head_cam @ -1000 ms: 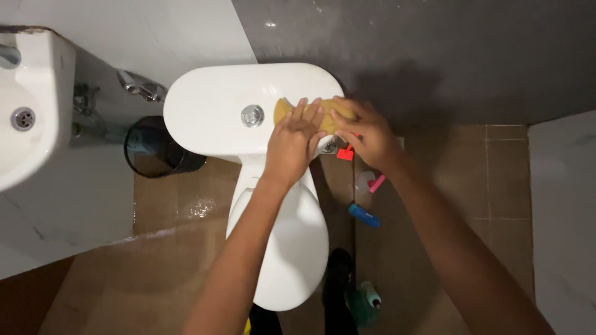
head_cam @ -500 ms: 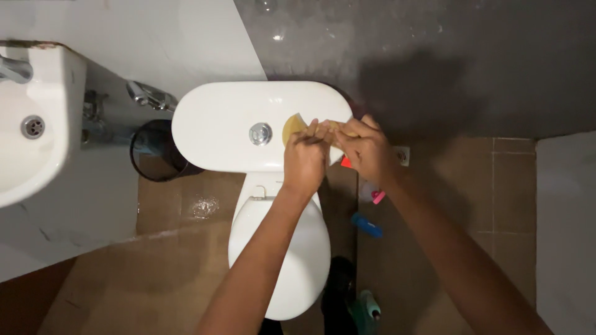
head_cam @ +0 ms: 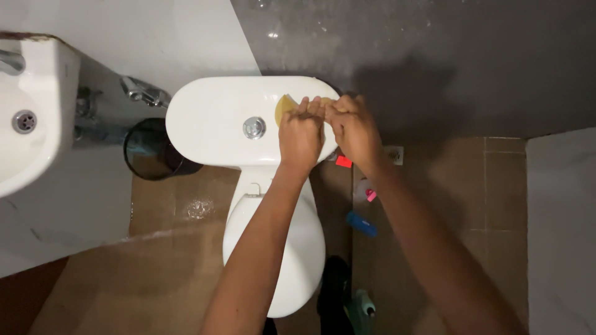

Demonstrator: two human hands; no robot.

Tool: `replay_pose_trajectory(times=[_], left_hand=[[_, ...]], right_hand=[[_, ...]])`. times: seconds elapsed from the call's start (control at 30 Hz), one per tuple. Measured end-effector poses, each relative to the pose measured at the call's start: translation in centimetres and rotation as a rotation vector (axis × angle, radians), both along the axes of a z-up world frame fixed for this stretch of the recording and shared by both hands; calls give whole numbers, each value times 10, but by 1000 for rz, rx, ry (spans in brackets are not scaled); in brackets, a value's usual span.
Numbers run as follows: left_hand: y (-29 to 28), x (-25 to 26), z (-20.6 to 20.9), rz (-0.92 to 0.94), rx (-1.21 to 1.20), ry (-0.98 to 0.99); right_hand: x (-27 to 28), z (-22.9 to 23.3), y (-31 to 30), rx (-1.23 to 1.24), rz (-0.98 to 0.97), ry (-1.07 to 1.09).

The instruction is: Scrubbing and wiping down the exterior of a toilet and the toilet tank in a bathroom.

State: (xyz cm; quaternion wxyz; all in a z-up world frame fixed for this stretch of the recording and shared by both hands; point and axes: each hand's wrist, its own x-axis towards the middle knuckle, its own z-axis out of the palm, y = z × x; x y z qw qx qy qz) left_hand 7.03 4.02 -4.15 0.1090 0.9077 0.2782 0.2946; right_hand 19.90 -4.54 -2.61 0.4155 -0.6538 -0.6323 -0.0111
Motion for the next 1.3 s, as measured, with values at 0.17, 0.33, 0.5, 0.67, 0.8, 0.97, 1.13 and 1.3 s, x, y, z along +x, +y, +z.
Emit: replay_pose_trajectory(times=[0.17,0.33,0.5,0.67,0.8,0.97,1.13,1.3], left_hand=[[-11,-26,16,-50,14,39],[-32,-64,47,-176,-135,111],[-33,-89,76,-136,-115,50],[-18,-97,47,-134,-98,86],[5,-83,28,-98,65,184],[44,-42,6,-25,29,122],[60,-3,-4,33,59,152],[56,1,-3,24,40,128]], right_hand=[[-9,-1,-24,24,7,-5],[-31,16,-57,-58,56,30],[-51,44,-62,-125,9,81],[-55,23,-52,-142,1,32],[-54,9,-35,-136,-55,2],[-22,-19,11,-41,-135,-115],[1,-9,29,-87,-177,-217],[6,-5,20,-90,-122,-105]])
